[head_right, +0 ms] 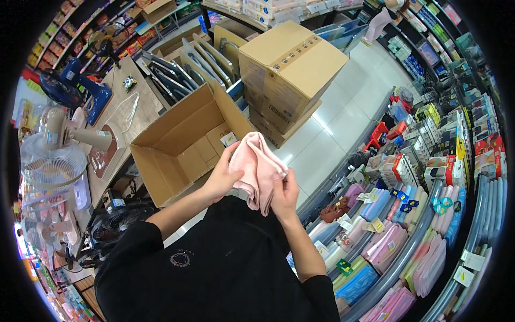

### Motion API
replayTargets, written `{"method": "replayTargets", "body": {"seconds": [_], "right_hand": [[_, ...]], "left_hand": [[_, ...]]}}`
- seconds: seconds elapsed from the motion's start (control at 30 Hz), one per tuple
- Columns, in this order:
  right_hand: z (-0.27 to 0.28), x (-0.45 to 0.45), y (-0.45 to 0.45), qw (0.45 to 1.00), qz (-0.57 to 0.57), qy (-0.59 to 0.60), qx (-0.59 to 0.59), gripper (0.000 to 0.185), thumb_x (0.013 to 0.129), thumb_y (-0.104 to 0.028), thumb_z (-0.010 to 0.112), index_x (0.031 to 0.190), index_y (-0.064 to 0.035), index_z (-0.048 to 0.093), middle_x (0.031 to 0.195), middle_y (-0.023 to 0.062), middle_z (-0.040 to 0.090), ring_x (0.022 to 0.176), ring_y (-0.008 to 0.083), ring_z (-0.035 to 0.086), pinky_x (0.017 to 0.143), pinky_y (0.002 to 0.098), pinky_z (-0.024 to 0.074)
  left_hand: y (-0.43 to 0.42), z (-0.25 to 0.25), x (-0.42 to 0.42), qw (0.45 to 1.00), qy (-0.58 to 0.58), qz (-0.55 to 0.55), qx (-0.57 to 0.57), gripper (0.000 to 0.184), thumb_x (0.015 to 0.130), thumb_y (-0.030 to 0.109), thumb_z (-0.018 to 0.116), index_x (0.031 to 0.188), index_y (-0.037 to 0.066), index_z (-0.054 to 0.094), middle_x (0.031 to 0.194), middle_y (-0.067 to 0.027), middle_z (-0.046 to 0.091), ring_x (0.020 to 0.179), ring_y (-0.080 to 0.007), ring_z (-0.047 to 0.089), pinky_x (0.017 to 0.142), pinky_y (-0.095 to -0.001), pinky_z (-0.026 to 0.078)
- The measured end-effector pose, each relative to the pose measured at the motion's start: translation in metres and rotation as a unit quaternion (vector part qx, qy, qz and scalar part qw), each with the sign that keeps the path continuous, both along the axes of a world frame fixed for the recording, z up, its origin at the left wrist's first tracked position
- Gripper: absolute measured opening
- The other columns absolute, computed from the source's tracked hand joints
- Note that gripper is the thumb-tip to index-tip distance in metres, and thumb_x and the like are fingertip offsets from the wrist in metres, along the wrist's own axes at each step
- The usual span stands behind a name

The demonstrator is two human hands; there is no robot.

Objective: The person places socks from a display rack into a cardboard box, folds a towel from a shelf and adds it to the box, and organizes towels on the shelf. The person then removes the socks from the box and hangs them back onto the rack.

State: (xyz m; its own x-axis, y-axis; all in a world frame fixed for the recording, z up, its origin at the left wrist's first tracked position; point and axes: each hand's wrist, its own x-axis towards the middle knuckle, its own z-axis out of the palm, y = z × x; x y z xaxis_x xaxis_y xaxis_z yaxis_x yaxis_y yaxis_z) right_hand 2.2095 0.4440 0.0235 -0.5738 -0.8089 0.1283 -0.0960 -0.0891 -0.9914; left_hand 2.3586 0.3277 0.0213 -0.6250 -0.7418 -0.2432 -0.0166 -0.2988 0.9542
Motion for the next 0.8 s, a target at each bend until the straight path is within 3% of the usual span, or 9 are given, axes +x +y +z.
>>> {"method": "replayTargets", "body": {"seconds": [0.1,0.17,0.2,0.27,0.4,0.5,0.6,0.73,0.8], "right_hand": [[0.013,-0.022,0.005,0.997,-0.034,-0.056,-0.05,0.018,0.101,-0.014,0.051,0.112,0.0,0.056,0.096,0.0014,0.058,0.085,0.0062,0.051,0.076,0.0225,0.0436],[0.017,-0.037,0.012,0.997,-0.042,-0.039,-0.059,0.019,0.101,-0.014,0.052,0.114,0.0002,0.056,0.097,0.0019,0.059,0.086,0.0065,0.052,0.077,0.0228,0.044],[0.019,-0.044,0.016,0.996,-0.052,-0.021,-0.066,0.021,0.101,-0.015,0.052,0.116,0.0005,0.056,0.098,0.0024,0.06,0.087,0.0067,0.052,0.077,0.0231,0.0443],[0.023,-0.057,0.021,0.994,-0.064,0.008,-0.084,0.023,0.101,-0.014,0.052,0.118,0.0014,0.055,0.101,0.0035,0.06,0.089,0.0079,0.054,0.079,0.0234,0.0448],[0.024,-0.088,0.032,0.991,-0.08,0.051,-0.093,0.02,0.101,-0.015,0.052,0.112,0.0011,0.055,0.102,0.0062,0.062,0.091,0.0105,0.057,0.081,0.0254,0.0459],[0.019,-0.115,0.038,0.99,-0.071,0.077,-0.095,0.019,0.102,-0.018,0.051,0.108,0.0001,0.055,0.103,0.0083,0.063,0.093,0.0125,0.057,0.085,0.0269,0.0453],[0.021,-0.128,0.036,0.99,-0.039,0.073,-0.113,0.02,0.104,-0.022,0.05,0.103,-0.0015,0.052,0.1,0.0092,0.063,0.092,0.0128,0.056,0.086,0.0272,0.0447],[0.028,-0.14,0.034,0.99,-0.001,0.092,-0.104,0.019,0.104,-0.02,0.049,0.105,-0.0012,0.053,0.101,0.0081,0.063,0.093,0.0114,0.055,0.086,0.0258,0.0443],[0.031,-0.142,0.028,0.992,-0.014,0.102,-0.076,0.022,0.103,-0.021,0.053,0.106,0.0005,0.055,0.098,0.0044,0.062,0.089,0.0091,0.053,0.082,0.024,0.0441]], "left_hand": [[0.008,0.002,0.004,0.997,-0.014,-0.024,-0.07,0.066,0.087,-0.008,0.055,0.146,0.008,0.029,0.136,-0.0134,0.051,0.124,-0.0233,0.052,0.101,-0.0334,0.044],[0.017,0.009,0.005,0.987,-0.073,-0.015,-0.144,0.052,0.087,-0.005,0.055,0.135,0.008,0.039,0.119,-0.0206,0.061,0.109,-0.0317,0.062,0.092,-0.0379,0.048],[0.02,0.009,0.005,0.987,-0.073,-0.01,-0.145,0.052,0.087,-0.005,0.055,0.135,0.008,0.039,0.119,-0.0206,0.061,0.109,-0.0317,0.062,0.092,-0.0379,0.048],[0.025,0.007,0.008,0.945,-0.138,-0.013,-0.297,0.039,0.086,0.0,0.062,0.122,0.008,0.051,0.101,-0.0184,0.065,0.095,-0.0372,0.065,0.084,-0.0371,0.051],[0.023,0.018,0.018,0.936,-0.142,-0.103,-0.305,0.025,0.081,0.0,0.066,0.105,0.002,0.062,0.098,-0.0165,0.065,0.092,-0.0336,0.066,0.081,-0.0343,0.052],[0.019,0.007,0.035,0.87,-0.172,-0.143,-0.439,0.017,0.074,0.001,0.07,0.091,0.001,0.067,0.099,-0.0159,0.067,0.087,-0.0335,0.067,0.075,-0.039,0.054],[0.005,0.015,0.056,0.816,-0.204,-0.156,-0.518,0.017,0.074,0.001,0.071,0.091,0.0,0.067,0.1,-0.0149,0.067,0.087,-0.0335,0.067,0.077,-0.0386,0.055],[-0.02,0.062,0.069,0.799,-0.198,-0.133,-0.552,0.017,0.074,0.002,0.07,0.09,0.0,0.066,0.095,-0.0136,0.065,0.089,-0.0337,0.065,0.075,-0.0401,0.054],[-0.033,0.076,0.078,0.874,-0.22,-0.115,-0.417,0.015,0.075,-0.004,0.07,0.089,-0.001,0.068,0.092,-0.0134,0.065,0.086,-0.0295,0.066,0.076,-0.0343,0.054]]}}
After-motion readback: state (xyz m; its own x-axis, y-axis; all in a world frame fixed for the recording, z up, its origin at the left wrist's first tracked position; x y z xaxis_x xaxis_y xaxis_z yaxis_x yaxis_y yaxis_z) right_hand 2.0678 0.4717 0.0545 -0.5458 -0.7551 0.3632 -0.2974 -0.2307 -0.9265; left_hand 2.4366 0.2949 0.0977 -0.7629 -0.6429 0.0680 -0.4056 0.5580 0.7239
